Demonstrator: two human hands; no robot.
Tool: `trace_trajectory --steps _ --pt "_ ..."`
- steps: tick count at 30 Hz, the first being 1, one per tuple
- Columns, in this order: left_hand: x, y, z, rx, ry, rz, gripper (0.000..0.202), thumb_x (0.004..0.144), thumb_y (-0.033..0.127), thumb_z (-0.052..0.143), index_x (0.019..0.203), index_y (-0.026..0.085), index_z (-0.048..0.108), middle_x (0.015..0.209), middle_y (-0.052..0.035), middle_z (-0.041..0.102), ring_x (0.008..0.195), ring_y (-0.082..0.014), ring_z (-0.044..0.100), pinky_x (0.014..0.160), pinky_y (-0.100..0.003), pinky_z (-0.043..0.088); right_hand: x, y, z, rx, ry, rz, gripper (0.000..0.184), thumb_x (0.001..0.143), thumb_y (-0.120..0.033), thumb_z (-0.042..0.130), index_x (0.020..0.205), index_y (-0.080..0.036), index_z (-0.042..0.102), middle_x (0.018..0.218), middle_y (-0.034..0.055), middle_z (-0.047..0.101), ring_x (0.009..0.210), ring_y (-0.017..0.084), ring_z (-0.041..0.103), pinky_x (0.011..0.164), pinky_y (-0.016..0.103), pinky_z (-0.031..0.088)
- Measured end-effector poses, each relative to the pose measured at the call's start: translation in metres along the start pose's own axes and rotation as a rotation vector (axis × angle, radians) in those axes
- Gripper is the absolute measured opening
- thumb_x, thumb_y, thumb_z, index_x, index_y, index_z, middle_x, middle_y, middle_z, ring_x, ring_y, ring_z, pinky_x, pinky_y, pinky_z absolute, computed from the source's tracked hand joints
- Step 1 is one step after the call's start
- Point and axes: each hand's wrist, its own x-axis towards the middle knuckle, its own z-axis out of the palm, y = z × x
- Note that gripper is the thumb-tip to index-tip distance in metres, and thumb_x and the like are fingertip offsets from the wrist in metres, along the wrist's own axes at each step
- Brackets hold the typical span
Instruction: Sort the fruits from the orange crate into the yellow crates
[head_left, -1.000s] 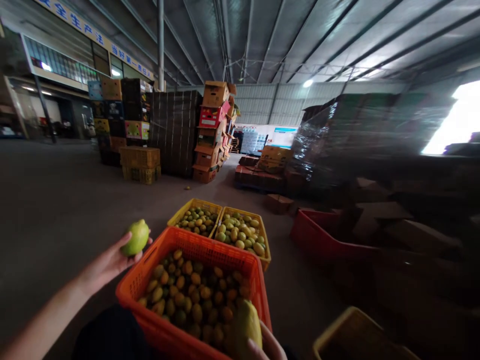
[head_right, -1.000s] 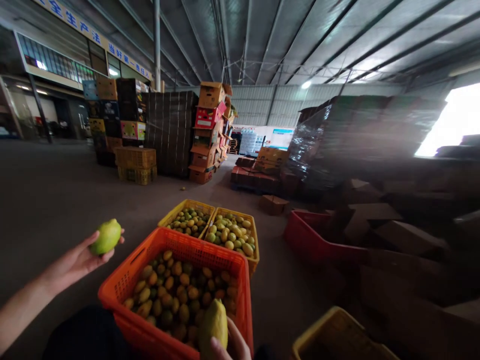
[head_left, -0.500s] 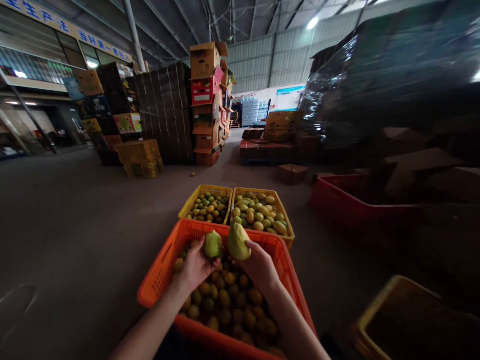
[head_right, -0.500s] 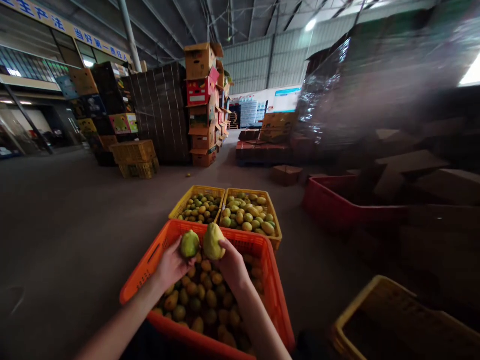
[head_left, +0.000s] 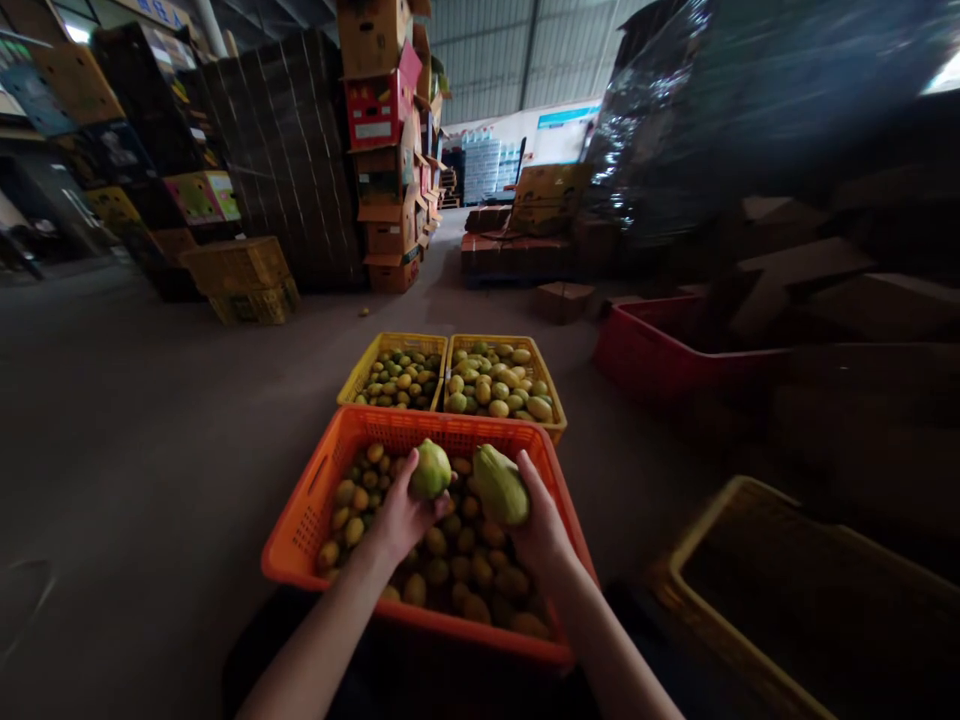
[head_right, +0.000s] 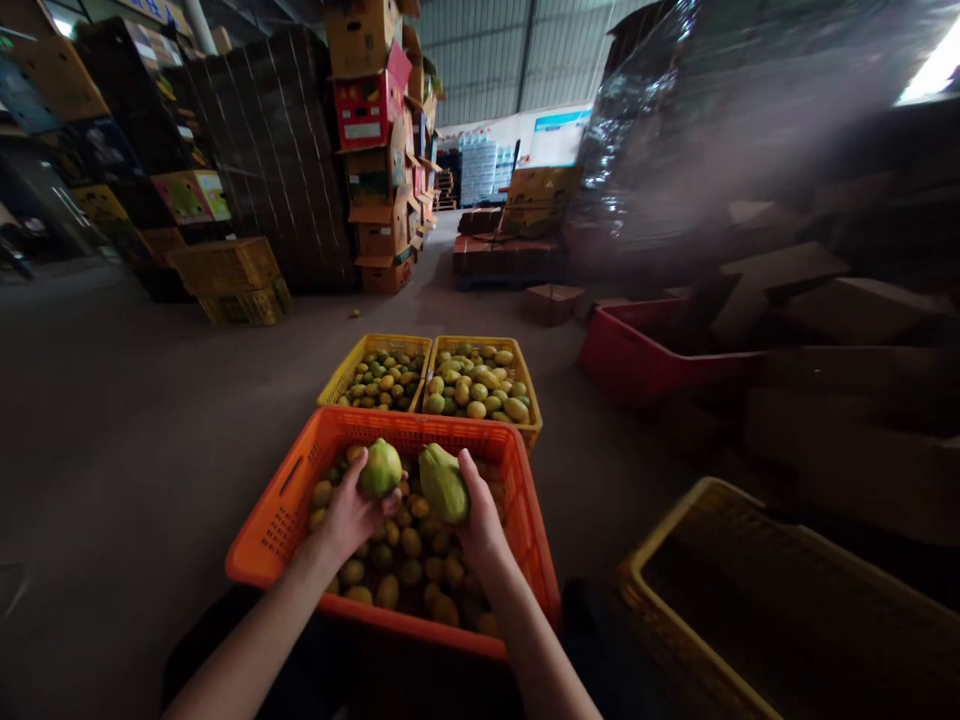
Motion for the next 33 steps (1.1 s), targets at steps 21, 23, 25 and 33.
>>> trace_trajectory --steps 21,23,25,33 --pt "0.009 0.013 0.031 -0.09 -0.063 -0.046 0.04 0.094 0.042 0.035 0.094 0.011 0.061 0.079 -0.0098 0.064 0.053 -0.0089 0.053 0.043 -0.016 0.042 -0.01 -0.01 0.018 0.186 -0.097 0.176 0.034 0.08 -0.044 0.05 0.089 -0.016 0.067 0.062 0.0037 0.068 0.038 0.013 0.052 0.03 0.02 0.035" --pt "0.012 0.011 0.03 -0.07 -0.042 -0.074 0.047 0.094 0.046 0.031 0.09 0.01 0.061 0.074 -0.0098 0.064 0.051 -0.0091 0.052 0.042 -0.016 0.041 -0.008 -0.009 0.016 0.215 -0.07 0.192 0.031 0.081 -0.043 0.052 0.087 -0.017 0.067 0.062 0.0028 0.068 0.039 0.012 0.053 0.032 0.019 0.037" --pt "0.014 0.009 0.029 -0.056 -0.033 -0.074 0.051 0.093 0.049 0.029 0.085 0.01 0.06 0.071 -0.01 0.063 0.049 -0.0094 0.052 0.041 -0.016 0.04 -0.006 -0.007 0.014 0.209 -0.064 0.209 0.029 0.079 -0.044 0.056 0.085 -0.017 0.066 0.062 0.0021 0.068 0.042 0.012 0.055 0.035 0.02 0.041" --pt "0.009 0.011 0.027 0.342 0.092 0.533 0.04 0.065 0.025 0.078 0.098 0.018 0.057 0.091 -0.0042 0.064 0.081 -0.0149 0.06 0.072 -0.022 0.047 -0.009 0.0 0.014 -0.156 0.027 -0.319 0.045 0.062 -0.033 0.077 0.102 -0.022 0.058 0.096 0.0017 0.068 0.085 0.018 0.063 0.074 0.028 0.051"
